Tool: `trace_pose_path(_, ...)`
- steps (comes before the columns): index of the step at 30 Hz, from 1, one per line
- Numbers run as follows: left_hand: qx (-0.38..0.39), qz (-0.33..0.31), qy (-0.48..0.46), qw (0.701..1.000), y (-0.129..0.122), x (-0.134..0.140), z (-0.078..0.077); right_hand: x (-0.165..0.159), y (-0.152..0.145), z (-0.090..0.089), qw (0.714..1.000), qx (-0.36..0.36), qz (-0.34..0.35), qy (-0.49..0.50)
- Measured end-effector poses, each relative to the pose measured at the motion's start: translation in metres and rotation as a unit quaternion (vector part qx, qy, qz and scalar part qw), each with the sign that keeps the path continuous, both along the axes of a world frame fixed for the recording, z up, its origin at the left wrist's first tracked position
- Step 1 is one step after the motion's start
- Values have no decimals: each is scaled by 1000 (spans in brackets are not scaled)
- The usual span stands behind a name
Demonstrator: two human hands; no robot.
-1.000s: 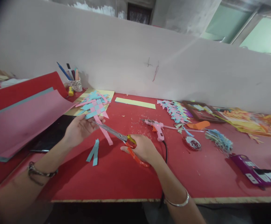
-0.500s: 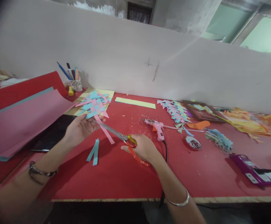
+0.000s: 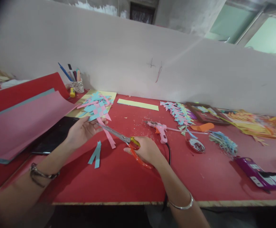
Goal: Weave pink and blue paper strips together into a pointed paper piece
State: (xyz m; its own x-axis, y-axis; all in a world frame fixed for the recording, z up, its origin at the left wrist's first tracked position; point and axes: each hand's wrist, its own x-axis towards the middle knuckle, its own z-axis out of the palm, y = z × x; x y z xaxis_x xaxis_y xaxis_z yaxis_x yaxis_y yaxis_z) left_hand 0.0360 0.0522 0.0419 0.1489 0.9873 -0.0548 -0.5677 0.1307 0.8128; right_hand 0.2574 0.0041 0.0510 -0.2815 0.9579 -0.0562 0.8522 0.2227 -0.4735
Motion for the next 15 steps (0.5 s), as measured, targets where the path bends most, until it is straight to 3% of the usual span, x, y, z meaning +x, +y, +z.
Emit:
trace_pose_path(8, 11, 10, 20, 1000, 2, 0, -2, 2, 2, -3, 1000, 12, 4, 5)
trace_pose_path(15, 60, 113, 36, 991, 11, -2, -8, 0, 0, 0, 998, 30, -41, -40)
